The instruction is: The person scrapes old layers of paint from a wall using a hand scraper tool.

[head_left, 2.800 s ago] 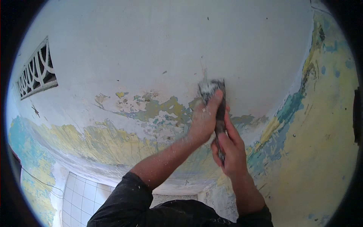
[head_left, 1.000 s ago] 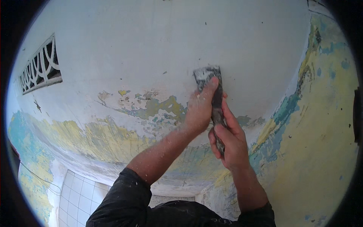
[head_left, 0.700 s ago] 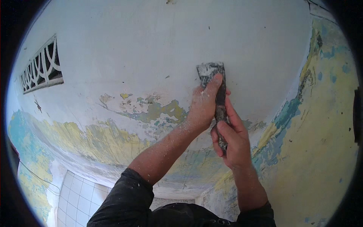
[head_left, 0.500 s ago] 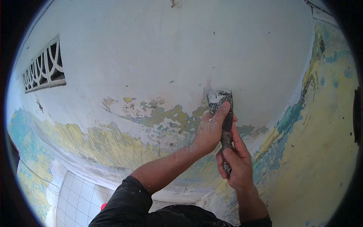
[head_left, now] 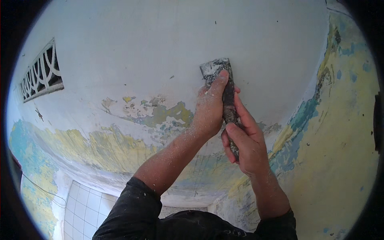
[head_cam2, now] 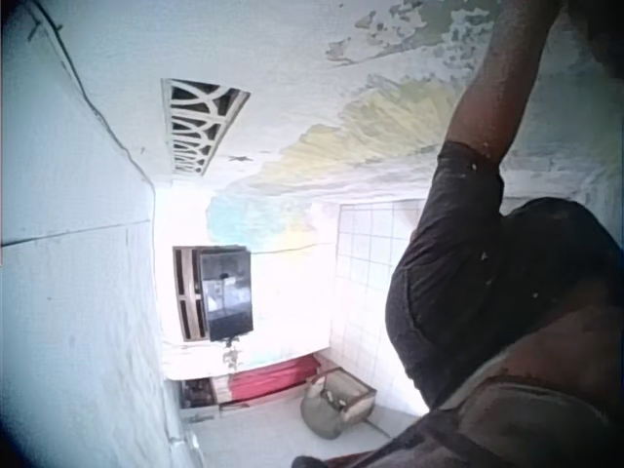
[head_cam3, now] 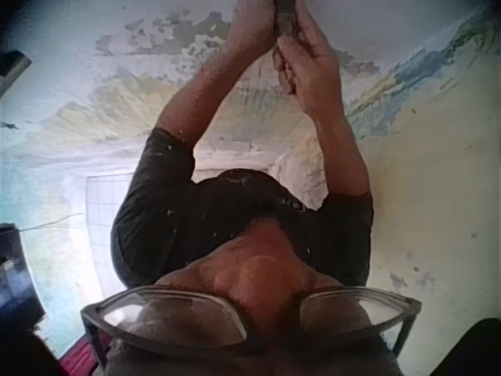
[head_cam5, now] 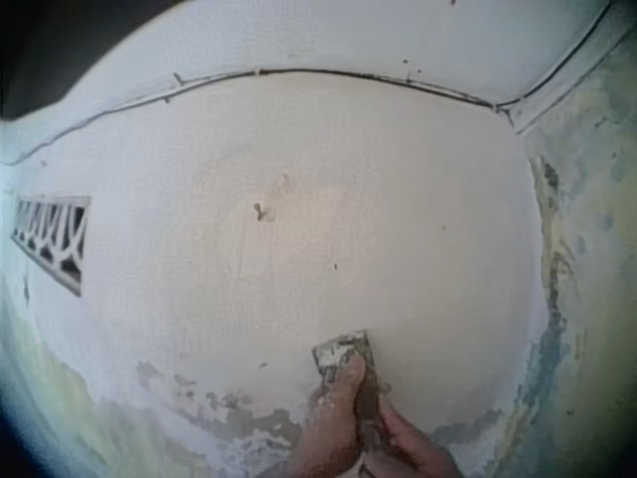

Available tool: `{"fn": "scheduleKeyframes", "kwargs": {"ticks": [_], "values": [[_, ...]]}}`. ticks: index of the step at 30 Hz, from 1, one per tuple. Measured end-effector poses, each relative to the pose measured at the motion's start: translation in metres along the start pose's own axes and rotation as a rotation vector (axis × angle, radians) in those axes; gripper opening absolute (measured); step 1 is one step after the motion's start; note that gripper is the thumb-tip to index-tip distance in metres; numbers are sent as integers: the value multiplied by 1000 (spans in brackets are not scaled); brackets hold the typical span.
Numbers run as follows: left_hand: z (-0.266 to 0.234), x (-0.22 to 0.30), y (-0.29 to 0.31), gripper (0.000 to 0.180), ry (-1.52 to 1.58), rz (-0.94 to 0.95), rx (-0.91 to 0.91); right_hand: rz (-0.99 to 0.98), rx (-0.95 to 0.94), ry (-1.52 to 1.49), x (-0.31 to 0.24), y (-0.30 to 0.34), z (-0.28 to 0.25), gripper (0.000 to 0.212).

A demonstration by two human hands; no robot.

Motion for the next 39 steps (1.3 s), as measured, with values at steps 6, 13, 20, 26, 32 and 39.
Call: {"fn": "scheduleKeyframes", "kwargs": {"ticks": [6, 13, 20, 26, 32, 39], "values": [[-25, -45, 24, 61, -78, -158, 18, 220, 74, -433, 53, 42, -2, 62], [-37, -76, 64, 49, 399, -417, 43, 140, 126, -73, 100, 79, -16, 57], [-46, -71, 49, 46, 499, -325, 74, 81, 71, 180, 98, 62, -10, 51], [-50, -84, 74, 45, 508, -432, 11, 3, 69, 180, 120, 83, -10, 51], [-61, -78, 58, 46, 438, -367, 81, 100, 53, 126, 117, 66, -1, 53], [-65, -82, 61, 46, 463, -344, 88, 118, 53, 156, 120, 68, 1, 52]]}}
Point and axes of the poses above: each hand's wrist, its own y-axis away from the middle knuckle, its own z-axis out of the palm, x = y × z, the point moved 2 cm from there along -y, towards the middle knuckle, and after that the axes turned 6 degrees about x, right-handed, at the moved point
